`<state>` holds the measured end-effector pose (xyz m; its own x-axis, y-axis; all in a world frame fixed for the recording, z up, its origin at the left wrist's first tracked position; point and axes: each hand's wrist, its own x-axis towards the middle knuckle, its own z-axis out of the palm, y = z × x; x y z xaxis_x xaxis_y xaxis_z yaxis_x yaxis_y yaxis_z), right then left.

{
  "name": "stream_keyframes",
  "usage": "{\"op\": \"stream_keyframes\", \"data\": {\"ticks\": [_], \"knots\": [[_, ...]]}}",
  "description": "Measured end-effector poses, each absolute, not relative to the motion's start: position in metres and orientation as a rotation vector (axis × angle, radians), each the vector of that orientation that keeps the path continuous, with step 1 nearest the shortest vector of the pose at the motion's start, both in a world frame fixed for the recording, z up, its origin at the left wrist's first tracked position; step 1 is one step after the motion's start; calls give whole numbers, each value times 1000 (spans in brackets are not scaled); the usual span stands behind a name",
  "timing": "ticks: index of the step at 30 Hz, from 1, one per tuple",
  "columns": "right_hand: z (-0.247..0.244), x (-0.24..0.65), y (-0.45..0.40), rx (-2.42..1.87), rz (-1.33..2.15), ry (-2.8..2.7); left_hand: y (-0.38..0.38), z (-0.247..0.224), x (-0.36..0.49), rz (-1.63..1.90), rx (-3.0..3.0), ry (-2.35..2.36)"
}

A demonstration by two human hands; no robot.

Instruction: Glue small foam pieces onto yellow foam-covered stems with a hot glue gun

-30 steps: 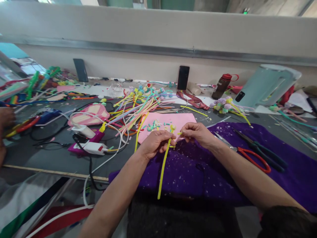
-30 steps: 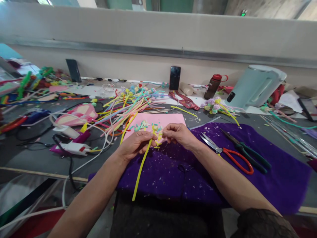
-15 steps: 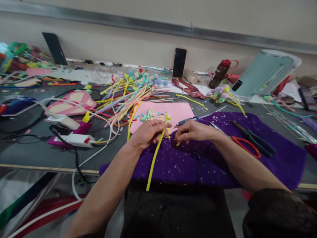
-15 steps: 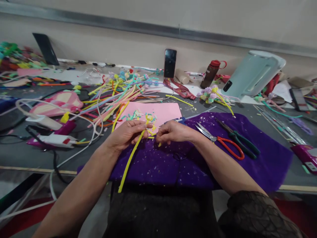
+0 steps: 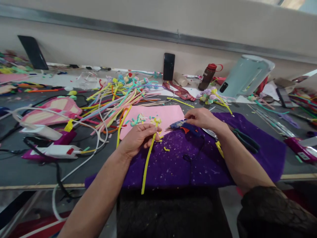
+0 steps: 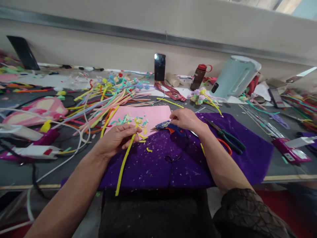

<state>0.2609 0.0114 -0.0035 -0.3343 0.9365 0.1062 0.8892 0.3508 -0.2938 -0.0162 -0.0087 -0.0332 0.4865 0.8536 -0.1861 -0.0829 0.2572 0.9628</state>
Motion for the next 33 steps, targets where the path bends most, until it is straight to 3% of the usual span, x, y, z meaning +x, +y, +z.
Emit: {"op": "stream_keyframes", "data": {"ticks": [5,12,18,25,33], "knots": [[-7,269,12,-1943,318,-2412,-10,-31,-16,768,1154,843],[-23,265,17,-1896,553,-2443,-10,-32,-17,784,1140,843],[-14,271,16,-1489,1090,-1781,-9,-33,-19,864,1111,858],[2,250,4,-1030,1325,-1220,-10,-34,-19,896,1091,837],[-6,229,-4,-843,1462,-1101,-15,-30,-18,970,996,832]]}}
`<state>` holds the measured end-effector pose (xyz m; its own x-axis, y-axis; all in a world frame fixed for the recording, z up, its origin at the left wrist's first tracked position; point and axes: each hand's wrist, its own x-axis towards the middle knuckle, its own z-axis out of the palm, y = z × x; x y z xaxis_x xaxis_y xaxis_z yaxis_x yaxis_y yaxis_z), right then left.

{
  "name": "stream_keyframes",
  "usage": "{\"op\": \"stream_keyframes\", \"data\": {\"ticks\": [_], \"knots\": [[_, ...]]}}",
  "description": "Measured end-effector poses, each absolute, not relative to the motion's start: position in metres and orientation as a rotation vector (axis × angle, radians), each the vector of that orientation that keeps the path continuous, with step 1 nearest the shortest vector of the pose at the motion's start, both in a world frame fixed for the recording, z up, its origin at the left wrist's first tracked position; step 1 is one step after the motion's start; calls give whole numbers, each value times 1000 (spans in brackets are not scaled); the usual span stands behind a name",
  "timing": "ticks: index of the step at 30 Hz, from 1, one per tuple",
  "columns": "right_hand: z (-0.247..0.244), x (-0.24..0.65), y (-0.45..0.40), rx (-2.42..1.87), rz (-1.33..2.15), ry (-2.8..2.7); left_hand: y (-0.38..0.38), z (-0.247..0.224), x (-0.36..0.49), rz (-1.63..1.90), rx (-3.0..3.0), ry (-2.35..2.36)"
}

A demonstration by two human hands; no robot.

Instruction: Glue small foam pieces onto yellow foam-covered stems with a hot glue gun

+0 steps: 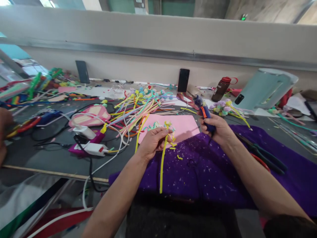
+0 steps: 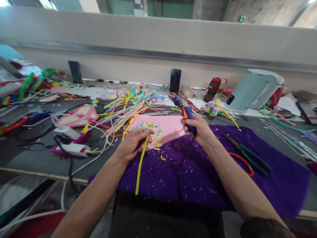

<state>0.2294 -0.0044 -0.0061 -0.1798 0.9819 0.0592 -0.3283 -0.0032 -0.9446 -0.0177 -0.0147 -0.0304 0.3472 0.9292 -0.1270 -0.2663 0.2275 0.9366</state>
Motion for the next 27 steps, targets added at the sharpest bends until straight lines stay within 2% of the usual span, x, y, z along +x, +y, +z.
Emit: {"op": "stream_keyframes", "data": {"ticks": [8,27], "knots": [[-15,227,-1,-842,1537,-1012,-14,-31,-20,999,974,798],[-13,200,-42,-1123,959,-1597,-14,-31,-20,1020,951,823]]}}
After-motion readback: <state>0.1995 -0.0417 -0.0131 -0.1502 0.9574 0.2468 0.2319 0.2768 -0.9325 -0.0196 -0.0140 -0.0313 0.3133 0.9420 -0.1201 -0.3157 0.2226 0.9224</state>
